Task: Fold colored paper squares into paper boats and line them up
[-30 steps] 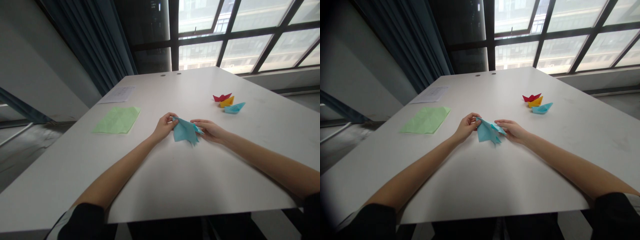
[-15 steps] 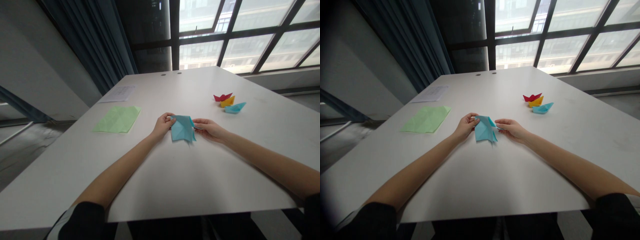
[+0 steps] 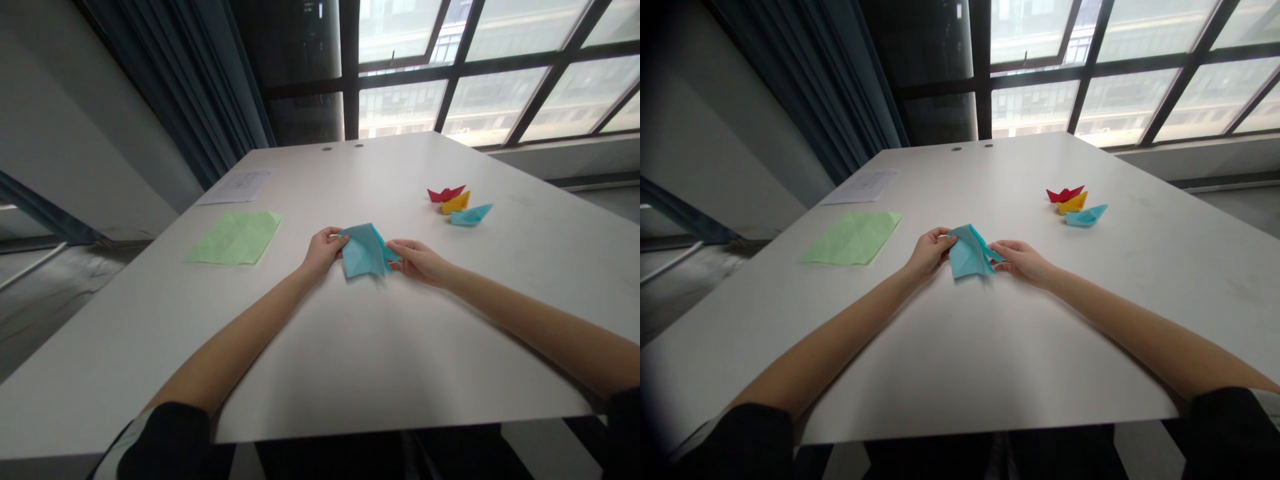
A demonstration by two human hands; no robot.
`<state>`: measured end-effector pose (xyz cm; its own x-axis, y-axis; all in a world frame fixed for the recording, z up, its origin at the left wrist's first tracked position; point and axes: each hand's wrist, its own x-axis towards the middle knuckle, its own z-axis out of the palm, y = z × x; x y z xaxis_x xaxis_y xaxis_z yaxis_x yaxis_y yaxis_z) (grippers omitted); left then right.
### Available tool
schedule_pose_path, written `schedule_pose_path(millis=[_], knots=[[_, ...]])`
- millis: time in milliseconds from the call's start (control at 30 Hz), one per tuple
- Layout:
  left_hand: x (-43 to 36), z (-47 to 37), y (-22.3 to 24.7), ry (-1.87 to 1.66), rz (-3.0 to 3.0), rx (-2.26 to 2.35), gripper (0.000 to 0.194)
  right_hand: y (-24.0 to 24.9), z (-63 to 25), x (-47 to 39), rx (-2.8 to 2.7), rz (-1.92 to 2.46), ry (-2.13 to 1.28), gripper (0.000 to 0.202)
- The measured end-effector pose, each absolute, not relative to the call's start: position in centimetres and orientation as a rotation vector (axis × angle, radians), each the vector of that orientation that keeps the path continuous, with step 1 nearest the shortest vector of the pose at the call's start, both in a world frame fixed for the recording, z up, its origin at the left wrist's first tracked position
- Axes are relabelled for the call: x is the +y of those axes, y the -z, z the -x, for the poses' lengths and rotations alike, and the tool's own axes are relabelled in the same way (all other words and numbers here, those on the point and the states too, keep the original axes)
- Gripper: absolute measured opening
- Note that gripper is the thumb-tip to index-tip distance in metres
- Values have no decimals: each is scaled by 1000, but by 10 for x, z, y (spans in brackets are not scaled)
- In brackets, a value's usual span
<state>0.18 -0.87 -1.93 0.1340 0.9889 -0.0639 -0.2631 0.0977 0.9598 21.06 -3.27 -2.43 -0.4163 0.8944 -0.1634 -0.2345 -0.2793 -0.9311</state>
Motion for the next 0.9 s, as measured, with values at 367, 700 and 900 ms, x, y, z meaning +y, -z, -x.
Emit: schedule_pose_path(millis=[367, 700, 900], knots=[[-8, -1, 23, -1137, -909, 1175, 17, 24, -214, -27, -1303, 1182, -1421, 30], [-8, 2, 24, -1095, -1116, 1322, 17, 25, -217, -24, -1135, 1157, -1494, 20], [-9, 0, 20, -1050, -972, 1223, 11, 23, -217, -25, -1097, 1113, -1551, 20]])
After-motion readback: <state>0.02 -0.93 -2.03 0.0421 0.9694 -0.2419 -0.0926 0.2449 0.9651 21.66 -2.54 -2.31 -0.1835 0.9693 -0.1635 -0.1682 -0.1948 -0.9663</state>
